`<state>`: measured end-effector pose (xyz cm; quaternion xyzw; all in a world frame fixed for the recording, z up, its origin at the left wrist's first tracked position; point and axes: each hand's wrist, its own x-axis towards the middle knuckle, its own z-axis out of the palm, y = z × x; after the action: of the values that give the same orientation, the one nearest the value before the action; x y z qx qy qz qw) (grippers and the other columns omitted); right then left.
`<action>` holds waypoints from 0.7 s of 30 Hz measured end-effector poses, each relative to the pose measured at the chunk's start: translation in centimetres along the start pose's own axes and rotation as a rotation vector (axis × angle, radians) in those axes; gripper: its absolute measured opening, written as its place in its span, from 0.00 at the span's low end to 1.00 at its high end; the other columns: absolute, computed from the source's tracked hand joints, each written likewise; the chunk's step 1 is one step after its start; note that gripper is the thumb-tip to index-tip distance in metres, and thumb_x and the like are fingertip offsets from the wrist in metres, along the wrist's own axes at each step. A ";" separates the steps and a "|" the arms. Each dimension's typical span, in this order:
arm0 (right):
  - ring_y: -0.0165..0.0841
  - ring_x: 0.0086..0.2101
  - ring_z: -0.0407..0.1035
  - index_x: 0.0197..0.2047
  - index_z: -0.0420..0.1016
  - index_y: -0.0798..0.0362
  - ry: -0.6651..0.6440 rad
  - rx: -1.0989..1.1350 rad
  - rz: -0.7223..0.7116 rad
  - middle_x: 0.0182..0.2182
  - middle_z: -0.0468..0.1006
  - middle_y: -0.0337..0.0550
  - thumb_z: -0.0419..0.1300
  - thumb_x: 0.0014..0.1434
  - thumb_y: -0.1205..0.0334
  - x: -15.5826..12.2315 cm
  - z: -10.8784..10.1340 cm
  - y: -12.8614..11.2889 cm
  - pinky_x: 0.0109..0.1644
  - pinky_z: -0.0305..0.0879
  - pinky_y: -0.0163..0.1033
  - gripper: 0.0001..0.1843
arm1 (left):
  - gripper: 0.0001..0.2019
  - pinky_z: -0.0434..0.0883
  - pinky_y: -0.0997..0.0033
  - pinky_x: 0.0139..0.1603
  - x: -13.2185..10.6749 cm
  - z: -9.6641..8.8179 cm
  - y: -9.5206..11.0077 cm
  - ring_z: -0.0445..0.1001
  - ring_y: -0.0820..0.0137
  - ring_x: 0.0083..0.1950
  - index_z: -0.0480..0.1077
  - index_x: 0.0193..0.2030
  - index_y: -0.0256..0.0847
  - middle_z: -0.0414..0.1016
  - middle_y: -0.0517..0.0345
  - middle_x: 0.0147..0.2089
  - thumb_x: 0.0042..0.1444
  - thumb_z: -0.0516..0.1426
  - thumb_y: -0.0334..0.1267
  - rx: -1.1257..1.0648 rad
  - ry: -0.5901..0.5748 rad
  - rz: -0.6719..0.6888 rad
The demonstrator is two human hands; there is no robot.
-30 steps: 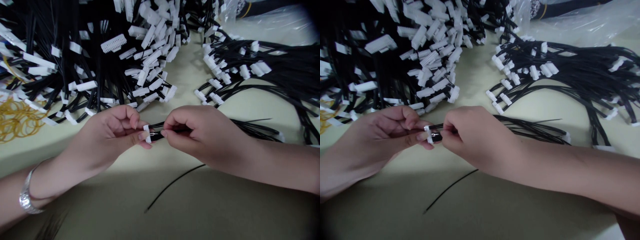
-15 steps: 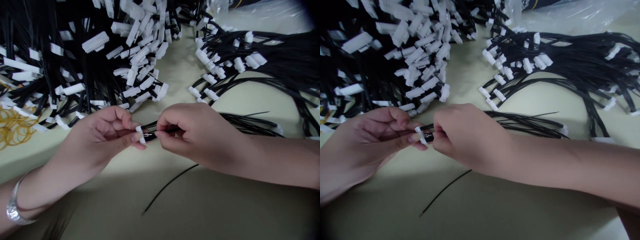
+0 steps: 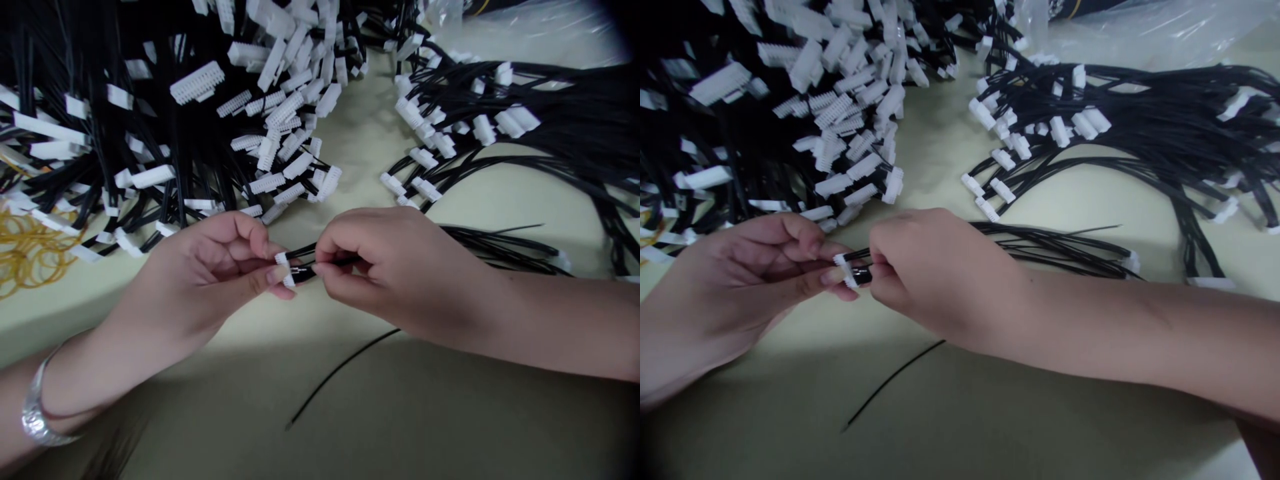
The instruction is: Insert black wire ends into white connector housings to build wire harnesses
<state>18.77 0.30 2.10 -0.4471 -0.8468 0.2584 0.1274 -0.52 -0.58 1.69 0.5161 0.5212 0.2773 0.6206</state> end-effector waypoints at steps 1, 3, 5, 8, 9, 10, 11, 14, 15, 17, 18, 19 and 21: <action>0.24 0.22 0.58 0.23 0.68 0.53 0.001 -0.001 0.005 0.21 0.67 0.33 0.55 0.53 0.68 0.0 0.0 0.0 0.24 0.49 0.35 0.08 | 0.08 0.71 0.92 0.30 0.0 0.0 0.0 0.78 0.80 0.30 0.64 0.31 0.38 0.74 0.70 0.28 0.51 0.60 0.25 0.009 0.002 -0.004; 0.24 0.22 0.58 0.24 0.69 0.53 -0.003 -0.003 0.011 0.21 0.68 0.33 0.55 0.54 0.68 0.0 0.1 -0.1 0.25 0.50 0.35 0.08 | 0.08 0.71 0.92 0.30 0.0 -0.1 0.0 0.78 0.80 0.30 0.64 0.31 0.38 0.74 0.69 0.28 0.51 0.60 0.26 0.029 0.008 -0.018; 0.24 0.23 0.59 0.24 0.69 0.53 -0.002 -0.008 0.017 0.22 0.69 0.33 0.55 0.55 0.67 0.0 0.2 -0.2 0.25 0.50 0.35 0.08 | 0.08 0.71 0.91 0.30 0.0 0.0 0.1 0.78 0.79 0.30 0.65 0.31 0.38 0.74 0.69 0.28 0.51 0.61 0.27 0.042 0.012 -0.013; 0.24 0.23 0.59 0.25 0.70 0.53 0.006 -0.018 0.012 0.23 0.69 0.34 0.54 0.57 0.66 0.1 0.4 -0.2 0.26 0.51 0.34 0.10 | 0.07 0.71 0.91 0.30 0.1 0.1 0.1 0.78 0.79 0.30 0.66 0.30 0.38 0.74 0.69 0.27 0.50 0.61 0.26 0.039 0.020 0.006; 0.24 0.23 0.59 0.25 0.71 0.54 0.007 -0.013 0.007 0.23 0.69 0.34 0.53 0.57 0.65 0.1 0.4 -0.2 0.26 0.51 0.34 0.10 | 0.07 0.71 0.91 0.30 0.1 0.2 0.0 0.78 0.79 0.30 0.66 0.30 0.38 0.74 0.68 0.27 0.50 0.61 0.26 0.042 0.021 0.004; 0.24 0.24 0.60 0.26 0.71 0.54 0.005 -0.004 0.000 0.23 0.69 0.34 0.53 0.58 0.65 0.1 0.5 -0.2 0.26 0.51 0.34 0.11 | 0.07 0.72 0.91 0.30 0.1 0.2 0.0 0.78 0.78 0.30 0.67 0.30 0.38 0.74 0.68 0.27 0.49 0.61 0.25 0.036 0.030 0.018; 0.24 0.24 0.60 0.26 0.72 0.54 0.008 0.006 -0.002 0.23 0.69 0.34 0.53 0.58 0.65 0.2 0.5 -0.2 0.26 0.51 0.33 0.11 | 0.07 0.72 0.91 0.30 0.1 0.2 -0.1 0.78 0.78 0.29 0.67 0.30 0.38 0.75 0.68 0.26 0.49 0.61 0.25 0.027 0.031 0.039; 0.24 0.25 0.61 0.27 0.73 0.55 0.016 0.030 -0.014 0.24 0.70 0.35 0.54 0.59 0.65 0.3 0.6 0.0 0.26 0.50 0.33 0.11 | 0.07 0.72 0.91 0.31 0.0 0.3 -0.1 0.78 0.80 0.30 0.67 0.30 0.38 0.75 0.68 0.27 0.50 0.60 0.25 0.031 0.030 0.044; 0.23 0.24 0.61 0.27 0.73 0.56 0.014 0.031 -0.014 0.24 0.70 0.35 0.54 0.59 0.65 0.3 0.7 0.0 0.25 0.50 0.33 0.11 | 0.07 0.72 0.92 0.31 0.0 0.3 0.0 0.77 0.80 0.30 0.66 0.30 0.38 0.75 0.69 0.26 0.51 0.60 0.25 0.031 0.029 0.029; 0.24 0.24 0.61 0.28 0.73 0.56 0.006 0.033 -0.017 0.23 0.70 0.36 0.54 0.59 0.65 0.4 0.8 -0.1 0.25 0.49 0.33 0.11 | 0.07 0.72 0.92 0.31 0.1 0.4 0.1 0.77 0.81 0.30 0.66 0.30 0.38 0.75 0.70 0.26 0.51 0.60 0.25 0.023 0.030 -0.013; 0.24 0.24 0.61 0.28 0.74 0.57 0.003 0.032 -0.016 0.24 0.71 0.36 0.54 0.59 0.65 0.4 0.9 -0.1 0.25 0.49 0.33 0.11 | 0.07 0.72 0.92 0.30 0.1 0.4 0.1 0.77 0.81 0.29 0.66 0.30 0.38 0.75 0.70 0.26 0.50 0.60 0.25 0.006 0.032 -0.006; 0.24 0.24 0.62 0.29 0.74 0.56 0.008 0.030 -0.012 0.25 0.71 0.36 0.54 0.59 0.65 0.4 1.0 -0.2 0.25 0.49 0.33 0.11 | 0.07 0.72 0.92 0.30 0.1 0.5 0.1 0.77 0.81 0.29 0.67 0.30 0.39 0.75 0.70 0.26 0.50 0.61 0.25 -0.009 0.028 0.001; 0.25 0.26 0.63 0.30 0.75 0.56 0.020 0.029 0.000 0.26 0.72 0.36 0.54 0.59 0.65 0.4 1.2 -0.3 0.26 0.50 0.33 0.10 | 0.07 0.72 0.92 0.30 0.1 0.5 0.1 0.77 0.81 0.28 0.68 0.30 0.39 0.75 0.70 0.26 0.50 0.61 0.25 -0.023 0.021 0.010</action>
<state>17.76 0.09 1.23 -0.4476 -0.8417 0.2662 0.1424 0.05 -0.62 1.67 0.5084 0.5219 0.2917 0.6197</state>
